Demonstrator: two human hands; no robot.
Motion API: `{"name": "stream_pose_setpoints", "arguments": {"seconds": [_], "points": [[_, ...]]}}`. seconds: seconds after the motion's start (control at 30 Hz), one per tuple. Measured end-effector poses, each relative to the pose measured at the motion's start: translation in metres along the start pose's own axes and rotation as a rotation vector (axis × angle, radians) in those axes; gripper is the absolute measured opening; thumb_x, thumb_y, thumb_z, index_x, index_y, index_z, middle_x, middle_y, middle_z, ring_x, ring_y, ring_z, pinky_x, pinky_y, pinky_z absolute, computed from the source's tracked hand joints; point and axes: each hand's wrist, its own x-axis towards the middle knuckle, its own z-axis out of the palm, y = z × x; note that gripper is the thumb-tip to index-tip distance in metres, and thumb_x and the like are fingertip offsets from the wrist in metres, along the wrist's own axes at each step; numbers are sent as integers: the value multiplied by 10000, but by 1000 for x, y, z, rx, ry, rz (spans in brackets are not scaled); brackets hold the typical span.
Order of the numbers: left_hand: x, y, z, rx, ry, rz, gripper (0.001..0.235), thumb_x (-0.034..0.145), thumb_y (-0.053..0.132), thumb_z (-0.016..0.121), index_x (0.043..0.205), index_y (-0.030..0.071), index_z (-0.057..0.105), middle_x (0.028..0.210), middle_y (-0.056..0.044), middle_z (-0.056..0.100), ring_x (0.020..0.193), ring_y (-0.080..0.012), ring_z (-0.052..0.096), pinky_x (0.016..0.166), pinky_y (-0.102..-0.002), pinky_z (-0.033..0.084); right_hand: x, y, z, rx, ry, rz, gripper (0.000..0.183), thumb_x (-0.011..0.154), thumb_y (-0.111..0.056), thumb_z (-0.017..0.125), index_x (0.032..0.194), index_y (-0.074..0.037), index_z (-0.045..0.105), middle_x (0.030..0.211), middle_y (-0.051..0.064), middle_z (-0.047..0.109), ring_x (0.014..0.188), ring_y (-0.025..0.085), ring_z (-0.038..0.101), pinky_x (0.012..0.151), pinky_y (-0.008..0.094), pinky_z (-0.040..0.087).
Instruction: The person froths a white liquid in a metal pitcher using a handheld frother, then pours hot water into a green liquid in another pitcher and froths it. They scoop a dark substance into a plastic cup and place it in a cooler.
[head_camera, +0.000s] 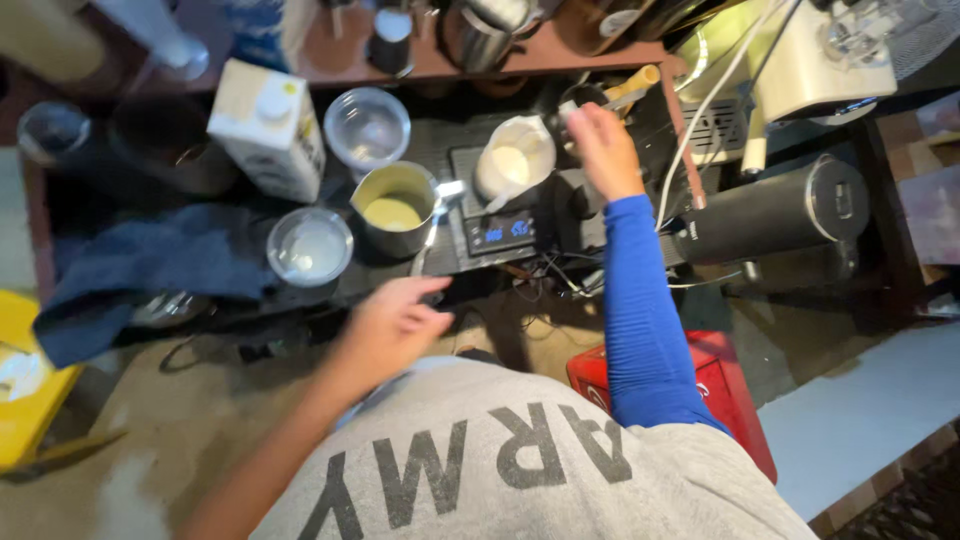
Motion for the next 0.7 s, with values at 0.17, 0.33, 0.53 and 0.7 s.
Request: {"name": "stream_pose_setpoints", "arguments": {"seconds": [0.17, 0.33, 0.53, 0.7], "points": [[122, -41, 100, 181, 210, 227, 623, 985, 226, 654, 1471, -49, 378, 1515, -280, 386, 953, -309, 696, 857, -350, 574, 26, 32, -19, 18, 7, -189, 578, 1116, -444, 566, 1461, 20, 575, 1418, 118, 660, 1277, 165, 618, 1072, 293, 450], [177, -75, 130, 302, 345, 148, 395, 1087, 216, 602, 1347, -59, 490, 1311, -288, 546, 1144, -461, 596, 954, -452, 488, -16, 19, -104, 627, -137, 245, 642, 1062, -516, 460, 1515, -67, 526, 1272, 88, 642, 1084, 171, 618, 847, 298, 532], [185, -63, 154, 204, 290, -165, 266, 1038, 272, 661, 1080, 10, 638, 807, -151, 623, 726, -224, 555, 658, -337, 456, -80, 30, -181, 863, -156, 213, 643, 1048, -485, 459, 1538, -69, 464, 1362, 108, 618, 1113, 206, 658, 856, 314, 567], [173, -52, 244, -247, 8, -54, 138, 953, 128, 736, 1030, 27, 682, 910, -21, 679, 725, -34, 539, 648, -214, 460, -91, 73, -197, 473, -39, 106, 597, 1062, -395, 489, 1554, -56, 472, 1448, 131, 569, 1151, 204, 645, 885, 279, 533]]}}
